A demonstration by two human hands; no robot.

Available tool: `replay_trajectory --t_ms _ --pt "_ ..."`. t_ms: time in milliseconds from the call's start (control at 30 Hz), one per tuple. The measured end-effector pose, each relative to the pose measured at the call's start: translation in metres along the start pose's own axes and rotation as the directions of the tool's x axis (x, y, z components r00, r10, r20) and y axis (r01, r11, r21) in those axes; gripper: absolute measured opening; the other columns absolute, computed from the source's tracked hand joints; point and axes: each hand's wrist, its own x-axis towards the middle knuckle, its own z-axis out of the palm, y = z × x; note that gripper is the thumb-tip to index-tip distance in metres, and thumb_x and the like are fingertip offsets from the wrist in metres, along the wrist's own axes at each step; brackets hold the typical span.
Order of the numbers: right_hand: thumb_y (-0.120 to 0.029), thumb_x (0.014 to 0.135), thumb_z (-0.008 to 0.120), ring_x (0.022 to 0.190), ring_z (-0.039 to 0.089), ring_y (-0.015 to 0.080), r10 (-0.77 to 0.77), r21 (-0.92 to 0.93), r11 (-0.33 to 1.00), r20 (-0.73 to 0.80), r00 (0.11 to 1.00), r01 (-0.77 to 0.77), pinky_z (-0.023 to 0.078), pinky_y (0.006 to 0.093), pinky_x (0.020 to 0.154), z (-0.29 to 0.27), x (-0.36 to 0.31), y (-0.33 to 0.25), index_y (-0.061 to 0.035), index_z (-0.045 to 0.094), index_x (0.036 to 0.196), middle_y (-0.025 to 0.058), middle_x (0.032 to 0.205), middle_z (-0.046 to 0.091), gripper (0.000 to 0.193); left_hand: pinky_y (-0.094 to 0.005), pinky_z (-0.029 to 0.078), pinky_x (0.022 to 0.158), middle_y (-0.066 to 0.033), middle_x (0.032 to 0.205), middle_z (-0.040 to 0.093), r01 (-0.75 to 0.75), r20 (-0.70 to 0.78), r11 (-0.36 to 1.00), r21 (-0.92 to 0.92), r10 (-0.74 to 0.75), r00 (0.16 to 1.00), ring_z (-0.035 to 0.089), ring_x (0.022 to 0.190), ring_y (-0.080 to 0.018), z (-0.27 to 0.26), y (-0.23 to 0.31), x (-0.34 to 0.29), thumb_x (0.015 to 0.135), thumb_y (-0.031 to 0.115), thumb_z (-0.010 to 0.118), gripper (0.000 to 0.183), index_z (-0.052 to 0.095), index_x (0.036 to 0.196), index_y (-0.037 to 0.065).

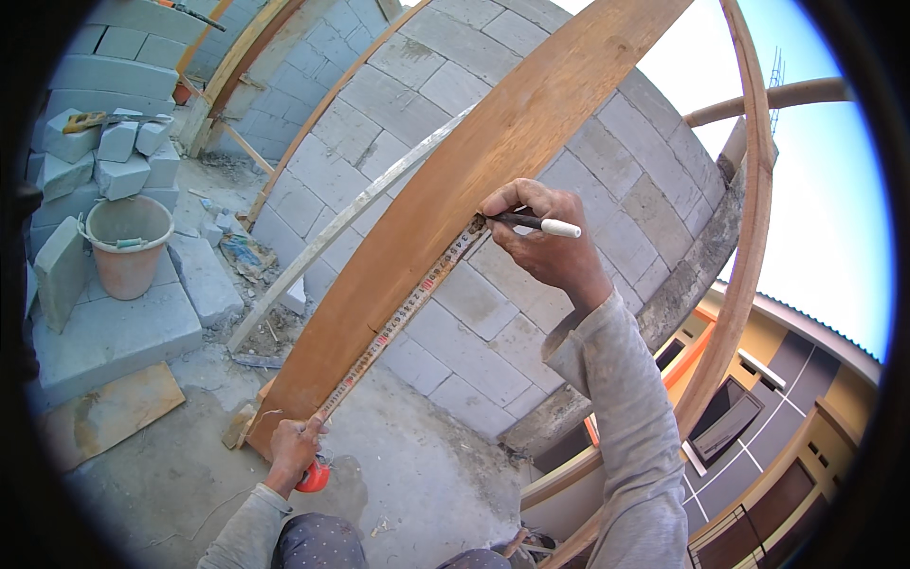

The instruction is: The person measures a wooden beam with a tape measure and marks it with a pen at multiple points. They then use a string line to draw a straight line along the beam.

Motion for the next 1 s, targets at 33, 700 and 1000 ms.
replay_trajectory --t_ms 33,700,1000 --pt "0.004 0.076 0.077 0.073 0.072 0.0137 -0.027 -0.018 0.999 -0.017 0.999 0.027 0.057 0.0268 0.065 0.000 0.001 0.000 -0.0019 0.070 0.088 0.0067 0.084 0.074 0.015 -0.0419 0.053 0.074 -0.0094 0.066 0.071 -0.006 -0.003 1.000 0.002 0.006 1.000 0.071 0.070 -0.0275 0.000 0.000 0.000 0.097 0.048 0.058 0.042 0.082 0.088 0.014" --pt "0.008 0.086 0.055 0.064 0.070 0.0175 0.228 -0.020 0.973 -0.097 0.969 -0.231 0.055 0.0281 0.059 -0.015 -0.028 -0.007 0.0031 0.067 0.090 0.0127 0.079 0.070 0.014 -0.0406 0.053 0.068 -0.0110 0.061 0.069 -0.030 -0.038 0.999 0.010 0.030 0.999 0.070 0.063 -0.0263 -0.002 0.001 0.002 0.096 0.049 0.060 0.046 0.082 0.084 0.010" --pt "-0.047 0.095 0.069 0.060 0.062 0.0098 0.493 0.430 0.753 0.131 0.860 -0.497 0.051 0.0233 0.051 0.016 -0.049 -0.023 0.0032 0.067 0.098 0.0020 0.072 0.058 0.051 -0.0352 0.049 0.056 -0.0070 0.054 0.062 -0.068 -0.085 0.997 -0.035 0.065 0.994 0.061 0.051 -0.0174 0.000 0.002 0.000 0.096 0.046 0.063 0.048 0.081 0.081 0.003"
